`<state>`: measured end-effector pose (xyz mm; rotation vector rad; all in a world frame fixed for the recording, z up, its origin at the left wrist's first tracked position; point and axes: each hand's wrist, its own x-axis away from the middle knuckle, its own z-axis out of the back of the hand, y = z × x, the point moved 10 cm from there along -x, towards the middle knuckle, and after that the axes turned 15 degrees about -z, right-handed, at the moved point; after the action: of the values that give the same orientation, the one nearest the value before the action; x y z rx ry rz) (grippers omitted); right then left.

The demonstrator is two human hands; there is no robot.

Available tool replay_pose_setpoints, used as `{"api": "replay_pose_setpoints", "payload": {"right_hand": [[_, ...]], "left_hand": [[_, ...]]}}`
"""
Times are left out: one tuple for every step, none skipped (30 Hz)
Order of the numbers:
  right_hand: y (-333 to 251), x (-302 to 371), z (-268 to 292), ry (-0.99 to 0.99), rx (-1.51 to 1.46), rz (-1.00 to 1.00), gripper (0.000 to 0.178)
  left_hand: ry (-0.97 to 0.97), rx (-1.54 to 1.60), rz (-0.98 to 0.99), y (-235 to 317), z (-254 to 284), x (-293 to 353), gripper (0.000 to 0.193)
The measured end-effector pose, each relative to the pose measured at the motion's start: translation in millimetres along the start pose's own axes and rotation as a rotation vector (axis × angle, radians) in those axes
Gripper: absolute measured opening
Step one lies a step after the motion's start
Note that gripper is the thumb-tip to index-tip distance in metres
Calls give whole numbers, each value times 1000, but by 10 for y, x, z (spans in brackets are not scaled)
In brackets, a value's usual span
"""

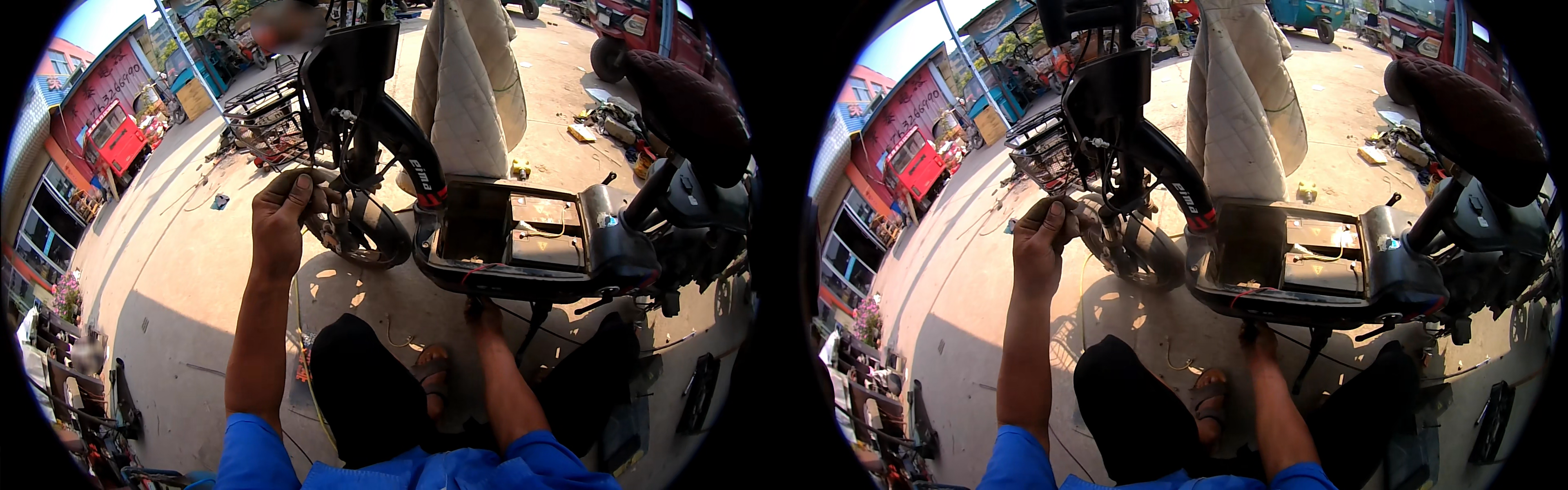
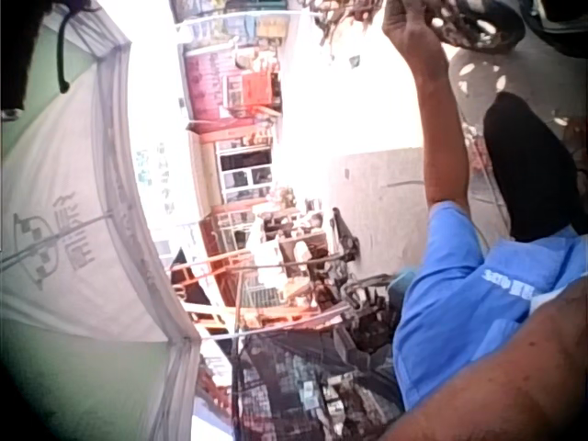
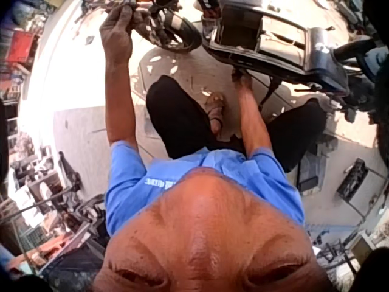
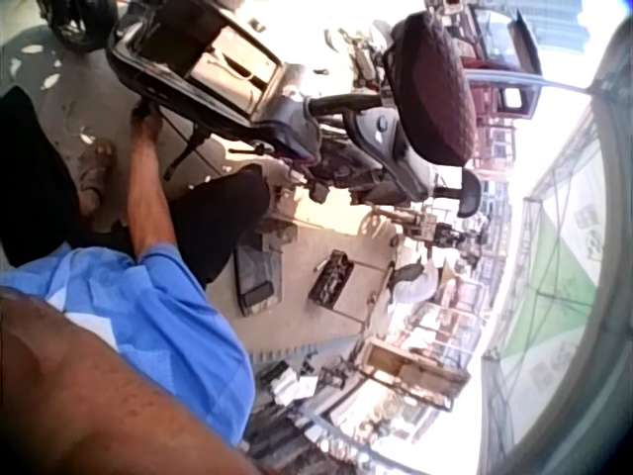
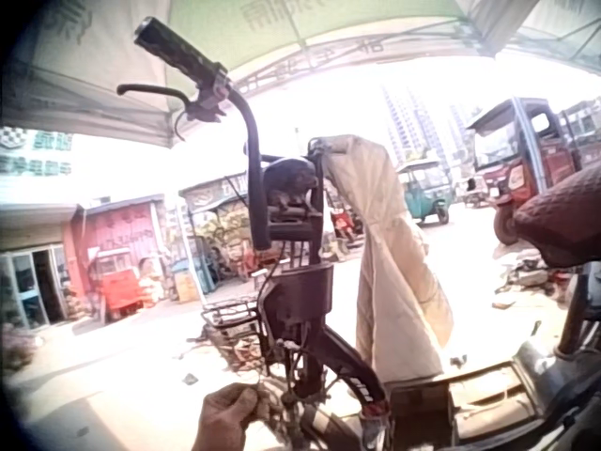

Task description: The person uses pliers to strip the insulation from a wire and then connects it to the handlebar assembly of an electric bicycle. The person works on the wiring near the front fork and handlebars, manipulating the wire ends and routing them into the frame.

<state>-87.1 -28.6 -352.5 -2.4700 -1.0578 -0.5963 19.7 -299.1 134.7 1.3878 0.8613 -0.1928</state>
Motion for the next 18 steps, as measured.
{"api": "replay_pose_setpoints", "payload": {"right_hand": [[-1, 0, 0, -8, 11, -2, 20], [14, -3, -35, -19, 25, -10, 20], [28, -4, -49, -19, 4, -13, 20], [41, -4, -60, -19, -17, -17, 20], [29, -6, -50, -18, -37, -14, 20], [33, -11, -48, -21, -44, -21, 20], [43, -17, -47, -24, -53, -27, 21], [46, -27, -26, -26, -62, -31, 21], [48, -39, 3, -14, -54, -39, 21], [44, -50, 30, -3, -46, -47, 21], [57, -53, 36, 9, -39, -57, 21], [59, -52, 39, 16, -39, -58, 21], [60, -47, 44, 22, -38, -59, 21], [59, -43, 68, 31, -38, -59, 21], [53, -42, 73, 22, -37, -57, 21], [45, -42, 79, 14, -35, -54, 21], [54, -46, 97, 7, -36, -53, 22], [62, -53, 101, -11, -32, -48, 22]], "left_hand": [[34, -2, -41, 11, 2, -16, 22], [34, 1, -42, 14, -17, -31, 21], [34, 5, -43, 16, -33, -58, 20], [33, 9, -44, 24, -33, -88, 20], [15, 46, 25, -38, -55, -105, 19], [17, 67, 17, -65, -59, -148, 19], [19, 88, 10, -121, -69, -193, 19], [19, 110, 3, -162, -95, -238, 19], [21, 115, 0, -173, -116, -275, 19], [40, 111, -3, -178, -128, -305, 18], [59, 105, -4, -185, -138, -330, 18], [78, 99, -6, -186, -134, -357, 18], [101, 75, -39, -148, -108, -398, 18], [125, 52, -69, -114, -89, -434, 17], [147, 29, -99, -87, -68, -451, 17], [182, -15, -113, -77, -5, -447, 18], [215, -61, -125, -58, 93, -430, 18], [246, -108, -136, -35, 196, -414, 19]]}}
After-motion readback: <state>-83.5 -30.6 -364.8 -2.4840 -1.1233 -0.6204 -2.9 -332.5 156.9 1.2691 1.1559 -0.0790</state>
